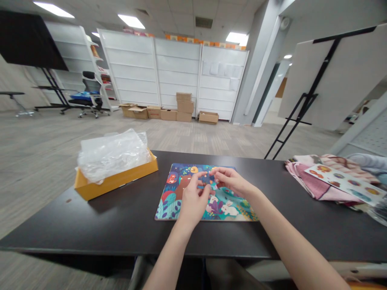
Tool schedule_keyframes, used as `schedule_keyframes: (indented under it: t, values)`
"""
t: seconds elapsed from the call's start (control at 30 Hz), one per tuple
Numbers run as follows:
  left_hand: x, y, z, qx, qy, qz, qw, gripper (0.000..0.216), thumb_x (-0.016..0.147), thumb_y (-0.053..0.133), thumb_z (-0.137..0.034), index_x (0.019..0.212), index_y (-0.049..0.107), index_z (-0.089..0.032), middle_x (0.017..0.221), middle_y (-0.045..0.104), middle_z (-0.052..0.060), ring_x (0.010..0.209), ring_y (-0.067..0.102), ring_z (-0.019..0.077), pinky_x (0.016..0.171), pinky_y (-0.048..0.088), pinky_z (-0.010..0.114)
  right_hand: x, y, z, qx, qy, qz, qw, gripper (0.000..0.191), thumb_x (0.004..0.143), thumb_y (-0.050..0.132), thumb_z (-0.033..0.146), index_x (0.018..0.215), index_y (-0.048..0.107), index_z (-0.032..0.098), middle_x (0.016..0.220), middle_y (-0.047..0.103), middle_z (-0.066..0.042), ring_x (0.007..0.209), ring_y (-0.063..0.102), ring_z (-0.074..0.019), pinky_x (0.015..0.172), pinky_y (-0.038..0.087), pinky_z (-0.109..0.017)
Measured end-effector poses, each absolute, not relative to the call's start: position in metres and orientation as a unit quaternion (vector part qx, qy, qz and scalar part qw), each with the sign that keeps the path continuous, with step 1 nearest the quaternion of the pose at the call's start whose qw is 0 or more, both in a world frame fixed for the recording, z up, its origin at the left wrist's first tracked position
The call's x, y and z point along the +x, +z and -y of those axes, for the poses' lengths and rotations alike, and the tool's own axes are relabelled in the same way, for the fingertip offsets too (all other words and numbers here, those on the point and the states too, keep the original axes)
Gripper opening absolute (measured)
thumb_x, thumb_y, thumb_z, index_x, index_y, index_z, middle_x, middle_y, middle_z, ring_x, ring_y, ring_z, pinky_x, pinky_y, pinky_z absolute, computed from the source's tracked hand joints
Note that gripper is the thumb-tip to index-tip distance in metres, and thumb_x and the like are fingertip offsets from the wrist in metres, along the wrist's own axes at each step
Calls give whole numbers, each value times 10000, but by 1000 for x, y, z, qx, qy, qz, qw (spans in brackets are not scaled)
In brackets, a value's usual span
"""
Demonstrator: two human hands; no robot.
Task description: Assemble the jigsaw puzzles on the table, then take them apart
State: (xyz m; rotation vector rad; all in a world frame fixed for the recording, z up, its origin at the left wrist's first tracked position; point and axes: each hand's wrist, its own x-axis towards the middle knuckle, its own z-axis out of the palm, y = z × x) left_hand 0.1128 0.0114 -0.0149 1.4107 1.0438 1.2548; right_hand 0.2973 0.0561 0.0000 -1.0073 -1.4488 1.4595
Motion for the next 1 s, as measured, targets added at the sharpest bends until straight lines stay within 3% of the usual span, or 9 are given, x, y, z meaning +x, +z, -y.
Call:
schedule_keyframes:
  t: [0.27, 0.4, 0.53, 0.67, 0.8, 1.0]
  values:
    - [109, -16, -14, 617, 504, -462, 390, 230, 887, 591, -282, 1086, 628, -175, 655, 643, -34, 568, 635, 131, 574, 487, 216, 301, -11, -61, -382, 608, 589, 370, 462, 749, 848, 503, 1079, 714, 209, 863, 704, -1, 672, 620, -98, 610, 519, -209]
    - [108, -18, -14, 637, 497, -452, 377, 281, 907, 571, -232, 1182, 604, -184, 832, 732, 20, 745, 726, 162, 720, 558, 256, 308, -8, -64, -393, 558, 623, 382, 463, 711, 875, 443, 1058, 706, 187, 751, 694, 18, 595, 578, -86, 546, 457, -197]
    - [105, -18, -8, 694, 433, -481, 315, 347, 925, 560, -190, 1271, 575, -207, 1119, 746, 80, 899, 745, 198, 834, 575, 328, 325, -14, -76, -492, 441, 606, 443, 504, 691, 825, 542, 1026, 679, 196, 762, 710, 3, 473, 506, -79, 428, 380, -210]
    - [103, -14, 2, 788, 303, -503, 189, 228, 954, 522, -164, 1134, 652, -214, 1141, 743, 82, 1035, 708, 252, 915, 545, 386, 338, -24, -87, -561, 336, 608, 450, 514, 669, 774, 595, 966, 656, 193, 742, 733, -32, 521, 586, -135, 469, 447, -252]
    - [105, -12, 8, 841, 234, -480, 88, 252, 975, 515, -178, 1187, 650, -192, 1138, 727, 106, 1107, 659, 297, 967, 512, 447, 336, -31, -89, -576, 297, 634, 422, 450, 717, 732, 563, 952, 665, 186, 696, 728, -34, 489, 586, -151, 466, 458, -274]
    - [109, -11, 8, 860, 189, -471, 48, 249, 996, 473, -161, 1157, 663, -180, 1109, 708, 96, 1106, 621, 296, 965, 492, 444, 329, -32, -87, -596, 199, 680, 378, 261, 771, 738, 399, 926, 730, 189, 745, 747, -38, 612, 664, -169, 608, 522, -281]
